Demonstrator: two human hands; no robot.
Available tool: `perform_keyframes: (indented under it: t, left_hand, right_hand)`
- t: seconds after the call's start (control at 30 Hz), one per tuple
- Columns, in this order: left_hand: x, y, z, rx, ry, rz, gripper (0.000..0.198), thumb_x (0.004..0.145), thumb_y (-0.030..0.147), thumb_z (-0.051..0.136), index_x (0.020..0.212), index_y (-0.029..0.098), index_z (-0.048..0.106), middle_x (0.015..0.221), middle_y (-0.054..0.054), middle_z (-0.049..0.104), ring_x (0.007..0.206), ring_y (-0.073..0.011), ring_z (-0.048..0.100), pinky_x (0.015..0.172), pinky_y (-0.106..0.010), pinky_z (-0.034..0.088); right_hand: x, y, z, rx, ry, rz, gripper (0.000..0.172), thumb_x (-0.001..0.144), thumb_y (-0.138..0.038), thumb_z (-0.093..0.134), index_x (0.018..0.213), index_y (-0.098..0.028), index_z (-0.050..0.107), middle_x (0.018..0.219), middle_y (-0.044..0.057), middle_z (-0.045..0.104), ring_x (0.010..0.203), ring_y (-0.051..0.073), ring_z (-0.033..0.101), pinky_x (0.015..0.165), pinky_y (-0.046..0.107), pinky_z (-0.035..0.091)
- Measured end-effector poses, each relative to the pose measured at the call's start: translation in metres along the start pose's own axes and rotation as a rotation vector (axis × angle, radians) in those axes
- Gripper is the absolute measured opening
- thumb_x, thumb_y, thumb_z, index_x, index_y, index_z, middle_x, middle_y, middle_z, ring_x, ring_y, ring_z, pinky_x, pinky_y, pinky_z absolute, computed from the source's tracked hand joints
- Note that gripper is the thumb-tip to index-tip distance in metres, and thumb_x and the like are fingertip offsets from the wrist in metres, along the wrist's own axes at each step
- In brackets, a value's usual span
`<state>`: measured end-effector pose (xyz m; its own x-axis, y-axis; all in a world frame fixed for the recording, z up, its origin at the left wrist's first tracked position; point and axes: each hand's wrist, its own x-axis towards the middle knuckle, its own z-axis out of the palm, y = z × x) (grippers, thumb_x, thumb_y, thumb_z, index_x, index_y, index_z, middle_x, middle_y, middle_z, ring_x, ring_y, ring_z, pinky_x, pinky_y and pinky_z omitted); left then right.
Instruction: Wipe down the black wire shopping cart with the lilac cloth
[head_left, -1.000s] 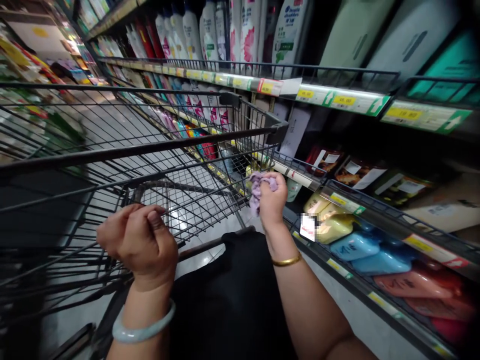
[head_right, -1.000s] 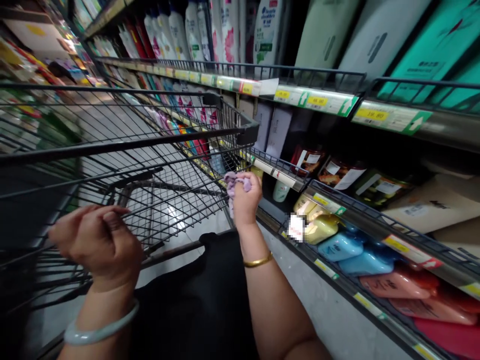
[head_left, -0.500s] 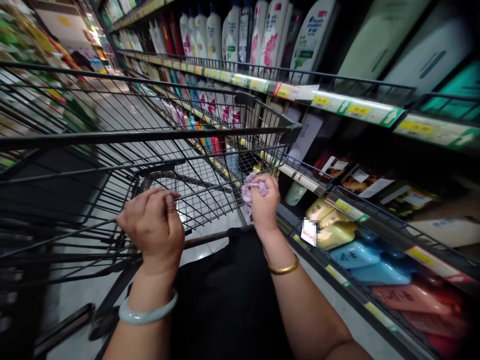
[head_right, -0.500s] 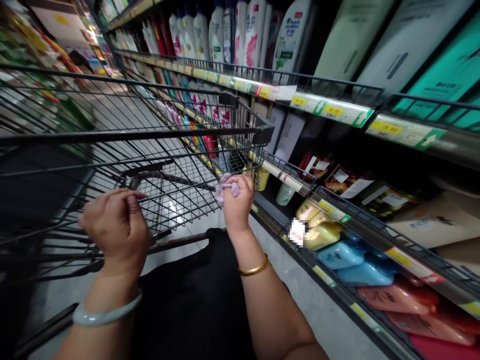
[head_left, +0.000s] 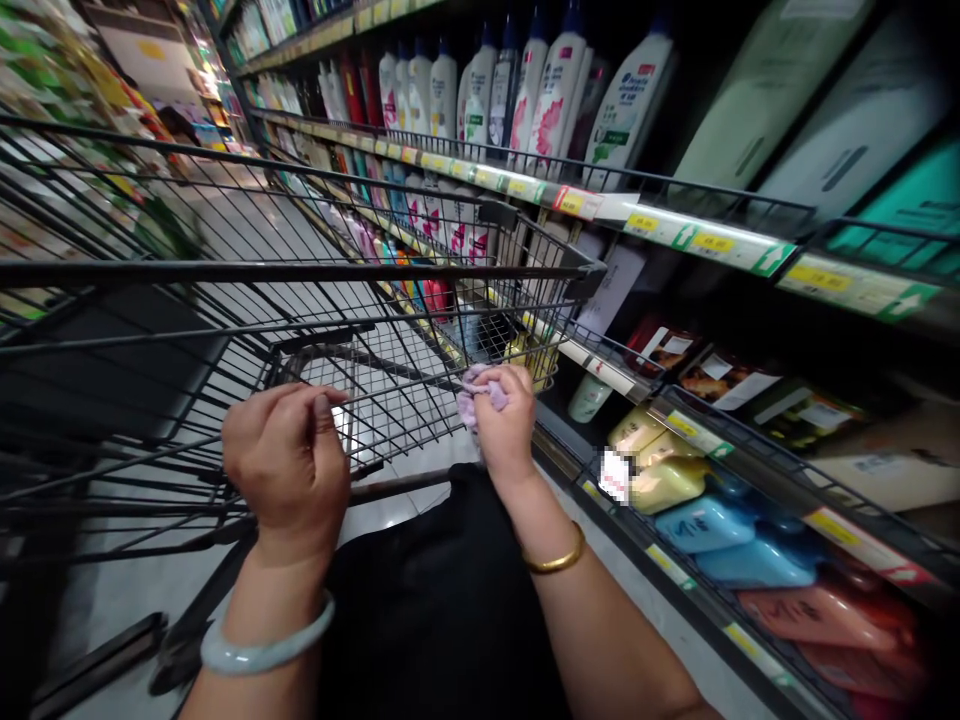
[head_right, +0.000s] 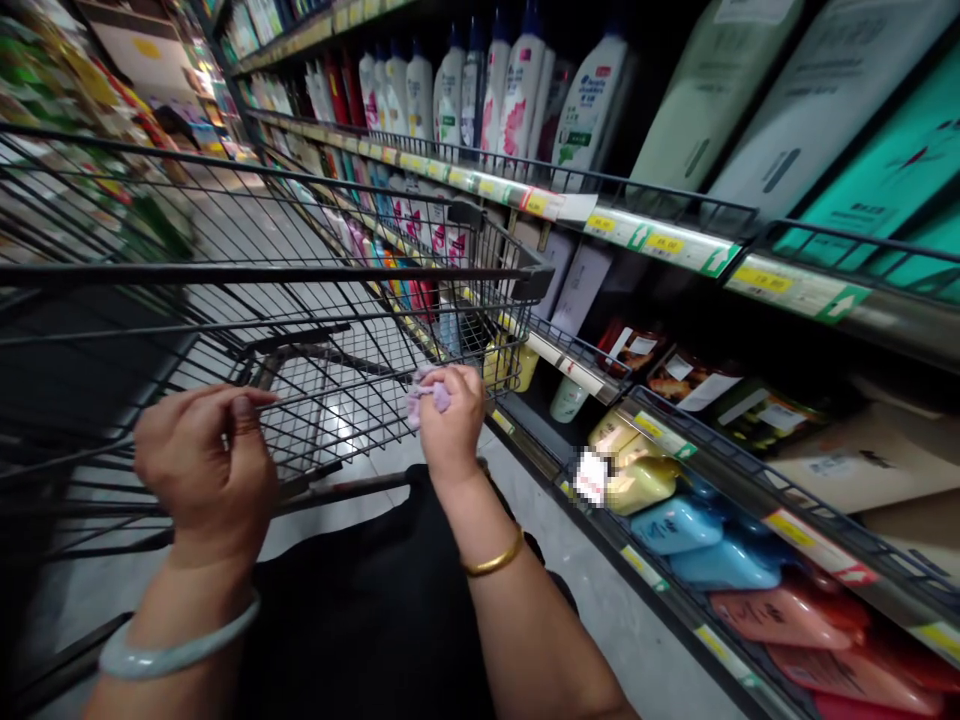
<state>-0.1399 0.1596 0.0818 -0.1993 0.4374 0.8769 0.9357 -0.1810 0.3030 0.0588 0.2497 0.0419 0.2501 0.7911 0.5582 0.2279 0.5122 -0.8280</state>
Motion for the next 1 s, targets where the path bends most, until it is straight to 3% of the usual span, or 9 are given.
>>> perform_keyframes:
  t: [0.07,0.23,0.33,0.47,0.67,0.73,0.87,0.93,1.0]
  left_hand:
    - [-0.001,-0.002,-0.004,0.023,0.011,-0.022,0.024,0.103,0.032,0.049,0.093,0.025,0.07,0.091,-0.008,0.072,0.096,-0.0286,0.066,0.093,-0.052,0.048]
    - [-0.004,-0.012,-0.011,0.076,0.134,-0.173,0.025,0.104,0.039,0.047,0.1,0.028,0.069,0.099,-0.008,0.071,0.104,-0.0319,0.066,0.1,-0.058,0.049]
    - [-0.005,-0.015,-0.011,0.063,0.196,-0.26,0.027,0.101,0.043,0.053,0.118,0.026,0.066,0.113,-0.009,0.069,0.111,-0.0315,0.064,0.1,-0.056,0.051]
    - [-0.004,-0.016,-0.01,0.079,0.156,-0.238,0.031,0.098,0.042,0.061,0.121,0.022,0.067,0.105,-0.009,0.069,0.107,-0.0303,0.065,0.102,-0.056,0.051]
    - [-0.005,-0.01,-0.016,-0.009,0.086,-0.287,0.032,0.099,0.038,0.061,0.126,0.021,0.061,0.111,-0.01,0.068,0.092,-0.022,0.064,0.09,-0.042,0.053]
    - [-0.004,-0.006,-0.015,-0.043,0.127,-0.298,0.033,0.098,0.035,0.062,0.127,0.019,0.059,0.113,-0.009,0.067,0.084,-0.0186,0.062,0.082,-0.037,0.052]
    - [-0.004,-0.003,-0.012,-0.061,0.174,-0.293,0.034,0.096,0.029,0.062,0.128,0.016,0.058,0.113,-0.009,0.067,0.079,-0.0161,0.061,0.078,-0.033,0.05]
    - [-0.005,-0.004,-0.011,-0.059,0.175,-0.281,0.034,0.095,0.027,0.062,0.127,0.016,0.058,0.113,-0.009,0.067,0.08,-0.0162,0.062,0.079,-0.033,0.051]
    - [-0.007,-0.005,-0.01,-0.05,0.168,-0.266,0.035,0.095,0.026,0.062,0.128,0.017,0.058,0.117,-0.01,0.067,0.083,-0.0168,0.063,0.081,-0.033,0.052]
  right_hand:
    - [0.0,-0.001,0.0,0.027,-0.015,-0.026,0.017,0.073,-0.01,0.056,0.076,-0.022,0.068,0.096,0.003,0.064,0.1,0.019,0.063,0.097,0.035,0.049]
    - [0.008,0.006,-0.008,-0.042,0.139,-0.015,0.016,0.075,-0.011,0.054,0.078,-0.022,0.065,0.095,0.002,0.062,0.097,0.018,0.062,0.097,0.035,0.05]
    - [-0.004,-0.003,0.001,-0.104,0.021,-0.069,0.019,0.076,-0.009,0.055,0.078,-0.023,0.067,0.098,0.003,0.064,0.101,0.02,0.062,0.097,0.036,0.05]
    - [-0.019,-0.017,0.014,-0.039,-0.219,-0.242,0.022,0.077,-0.006,0.058,0.08,-0.025,0.07,0.098,0.003,0.066,0.102,0.02,0.063,0.095,0.035,0.052]
    - [-0.01,-0.011,0.006,-0.06,0.033,-0.145,0.018,0.078,-0.009,0.056,0.08,-0.024,0.067,0.098,0.005,0.064,0.104,0.022,0.063,0.099,0.04,0.051]
    - [-0.014,-0.013,0.009,-0.082,-0.017,-0.148,0.019,0.078,-0.008,0.057,0.079,-0.024,0.068,0.098,0.005,0.065,0.104,0.023,0.062,0.099,0.041,0.05]
    - [-0.027,-0.02,0.018,-0.104,-0.26,-0.212,0.026,0.076,-0.005,0.057,0.083,-0.025,0.072,0.102,0.005,0.068,0.106,0.023,0.062,0.097,0.039,0.051]
    - [-0.025,-0.019,0.017,-0.08,-0.256,-0.209,0.028,0.075,-0.004,0.056,0.083,-0.025,0.073,0.101,0.004,0.069,0.105,0.022,0.063,0.096,0.038,0.051]
    - [-0.02,-0.015,0.013,-0.055,-0.155,-0.173,0.028,0.074,-0.004,0.054,0.081,-0.024,0.071,0.099,0.004,0.068,0.104,0.022,0.064,0.097,0.039,0.051]
